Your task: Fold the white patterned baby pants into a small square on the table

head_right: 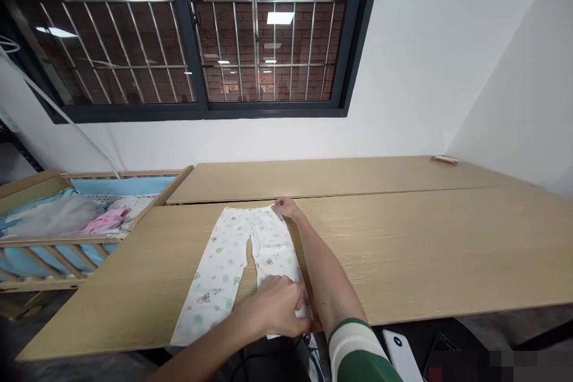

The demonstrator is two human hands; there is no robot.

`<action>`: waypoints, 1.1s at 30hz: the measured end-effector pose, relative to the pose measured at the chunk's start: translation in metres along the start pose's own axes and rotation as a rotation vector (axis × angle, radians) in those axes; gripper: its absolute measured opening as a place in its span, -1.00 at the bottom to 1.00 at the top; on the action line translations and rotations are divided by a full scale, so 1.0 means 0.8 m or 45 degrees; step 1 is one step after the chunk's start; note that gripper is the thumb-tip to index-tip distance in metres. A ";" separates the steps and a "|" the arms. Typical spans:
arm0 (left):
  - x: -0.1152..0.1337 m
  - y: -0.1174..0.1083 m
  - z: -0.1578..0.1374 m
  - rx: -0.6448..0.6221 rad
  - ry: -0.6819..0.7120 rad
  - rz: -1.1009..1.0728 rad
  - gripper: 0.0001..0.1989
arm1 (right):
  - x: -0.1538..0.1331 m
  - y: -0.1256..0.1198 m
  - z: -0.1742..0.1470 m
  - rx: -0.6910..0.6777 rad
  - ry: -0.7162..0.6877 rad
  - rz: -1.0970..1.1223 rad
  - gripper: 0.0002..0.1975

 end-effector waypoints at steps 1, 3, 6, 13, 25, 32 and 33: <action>0.002 0.001 -0.001 -0.008 0.020 0.016 -0.58 | 0.001 0.002 0.000 0.014 -0.001 -0.006 -0.86; 0.008 0.003 -0.004 -0.002 0.070 0.048 -0.52 | 0.003 0.005 0.001 0.043 -0.001 -0.020 -0.88; 0.014 0.008 -0.007 0.011 0.098 0.116 -0.44 | 0.005 0.012 0.004 0.081 -0.002 -0.037 -0.92; 0.011 0.021 -0.014 0.079 0.162 0.044 -0.72 | 0.005 0.016 -0.004 0.161 -0.013 -0.029 -0.90; -0.070 0.035 -0.111 0.661 -0.170 -1.533 -0.72 | -0.057 0.016 0.001 0.277 0.121 0.243 -0.73; -0.131 0.056 -0.205 1.000 -0.528 -1.543 -0.58 | -0.123 0.097 0.022 0.237 0.126 0.159 -0.70; -0.134 0.059 -0.214 1.062 -0.571 -1.510 -0.57 | -0.132 0.114 0.023 0.232 0.123 0.122 -0.69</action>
Point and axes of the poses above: each hand's wrist, its own z-axis towards the middle knuckle, its own y-axis out of the palm, x = y × z, the point moved 3 cm from there along z, towards the middle knuckle, and after that the axes turned 3 degrees about -y, right-handed, at the moved point
